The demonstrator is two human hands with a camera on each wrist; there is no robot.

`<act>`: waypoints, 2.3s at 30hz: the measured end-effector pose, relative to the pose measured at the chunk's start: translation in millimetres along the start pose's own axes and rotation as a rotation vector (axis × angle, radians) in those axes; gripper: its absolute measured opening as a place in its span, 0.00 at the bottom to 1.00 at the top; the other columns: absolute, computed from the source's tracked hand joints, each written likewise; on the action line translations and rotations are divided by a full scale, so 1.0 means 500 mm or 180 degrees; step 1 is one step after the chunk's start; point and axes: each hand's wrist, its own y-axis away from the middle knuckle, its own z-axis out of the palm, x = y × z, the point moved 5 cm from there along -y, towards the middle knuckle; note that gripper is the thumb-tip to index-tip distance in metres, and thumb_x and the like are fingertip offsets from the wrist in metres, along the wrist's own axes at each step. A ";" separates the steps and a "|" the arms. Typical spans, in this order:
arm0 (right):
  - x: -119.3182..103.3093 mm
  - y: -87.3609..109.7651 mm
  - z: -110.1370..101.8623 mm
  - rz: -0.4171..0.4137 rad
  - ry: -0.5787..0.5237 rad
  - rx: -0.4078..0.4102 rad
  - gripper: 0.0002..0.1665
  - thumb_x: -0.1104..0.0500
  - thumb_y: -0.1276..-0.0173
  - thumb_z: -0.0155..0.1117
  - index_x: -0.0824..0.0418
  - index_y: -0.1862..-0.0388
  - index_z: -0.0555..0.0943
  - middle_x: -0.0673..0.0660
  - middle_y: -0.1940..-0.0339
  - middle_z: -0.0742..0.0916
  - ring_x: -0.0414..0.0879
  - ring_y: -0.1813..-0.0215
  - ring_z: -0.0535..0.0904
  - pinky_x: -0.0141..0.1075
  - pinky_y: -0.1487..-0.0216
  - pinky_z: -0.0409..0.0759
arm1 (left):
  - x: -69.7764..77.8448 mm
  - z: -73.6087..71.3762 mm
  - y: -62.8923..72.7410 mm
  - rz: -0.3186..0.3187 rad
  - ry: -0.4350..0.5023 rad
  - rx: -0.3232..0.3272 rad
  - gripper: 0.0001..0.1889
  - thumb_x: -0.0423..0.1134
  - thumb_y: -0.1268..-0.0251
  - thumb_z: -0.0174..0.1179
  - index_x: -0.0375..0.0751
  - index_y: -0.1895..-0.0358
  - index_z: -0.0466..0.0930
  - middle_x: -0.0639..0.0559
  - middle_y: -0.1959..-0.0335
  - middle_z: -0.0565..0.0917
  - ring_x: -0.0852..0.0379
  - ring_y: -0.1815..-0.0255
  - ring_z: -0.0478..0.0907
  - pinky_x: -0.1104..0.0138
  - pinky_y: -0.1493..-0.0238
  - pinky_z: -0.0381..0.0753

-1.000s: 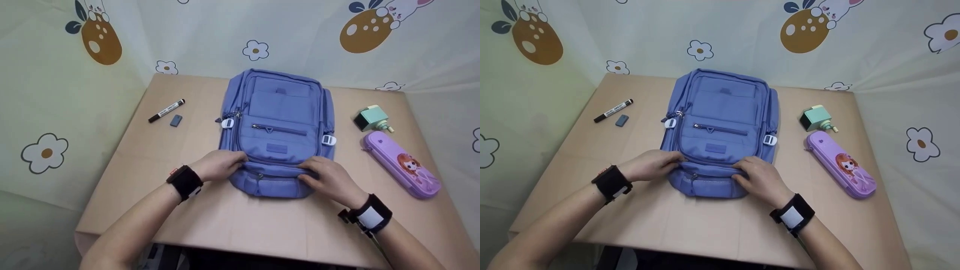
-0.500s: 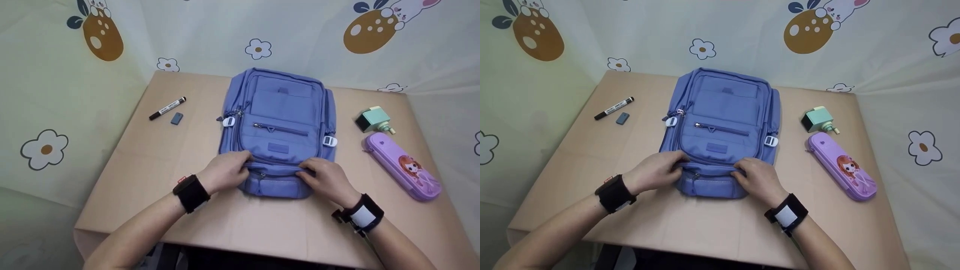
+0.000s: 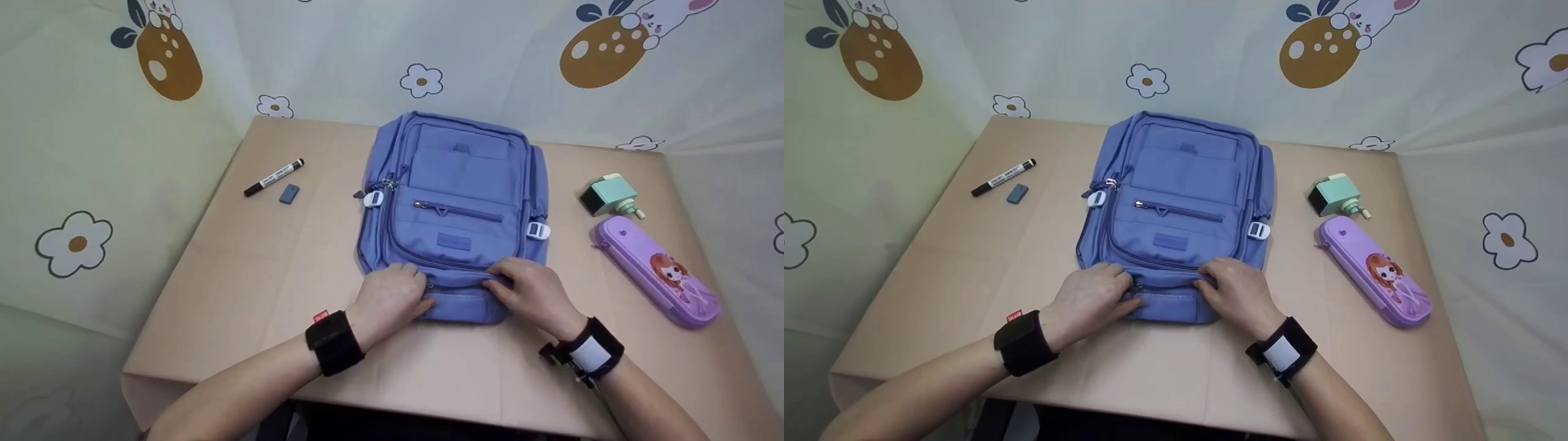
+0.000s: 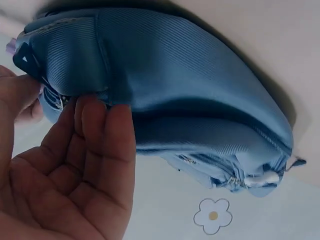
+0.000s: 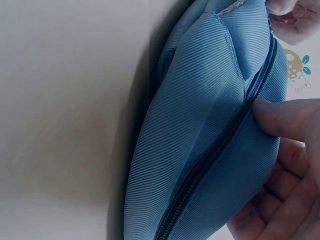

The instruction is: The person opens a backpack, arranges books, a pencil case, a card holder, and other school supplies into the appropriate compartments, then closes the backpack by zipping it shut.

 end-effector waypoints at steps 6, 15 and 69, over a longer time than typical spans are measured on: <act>0.000 0.002 0.003 0.0019 0.0012 0.0004 0.06 0.60 0.37 0.78 0.54 0.63 0.87 0.47 0.67 0.87 0.41 0.65 0.83 0.40 0.65 0.82 | -0.004 0.001 -0.002 -0.0051 0.0289 -0.0095 0.12 0.47 0.32 0.68 0.43 0.68 0.82 0.52 0.71 0.81 0.52 0.71 0.81 0.59 0.76 0.81; 0.002 0.001 0.003 0.0038 0.0010 -0.0002 0.05 0.59 0.36 0.77 0.53 0.63 0.87 0.46 0.67 0.86 0.40 0.66 0.82 0.39 0.66 0.81 | -0.019 -0.005 0.008 0.0034 0.0343 0.0034 0.09 0.40 0.29 0.64 0.43 0.68 0.79 0.52 0.72 0.81 0.52 0.71 0.81 0.60 0.73 0.81; -0.166 -0.079 0.038 -0.0609 0.0345 -0.0313 0.21 0.50 0.34 0.75 0.61 0.48 0.87 0.56 0.52 0.89 0.52 0.49 0.85 0.46 0.46 0.83 | -0.103 -0.014 0.048 -0.0329 0.0932 -0.0119 0.05 0.36 0.32 0.66 0.44 0.68 0.83 0.54 0.71 0.81 0.53 0.72 0.80 0.59 0.70 0.81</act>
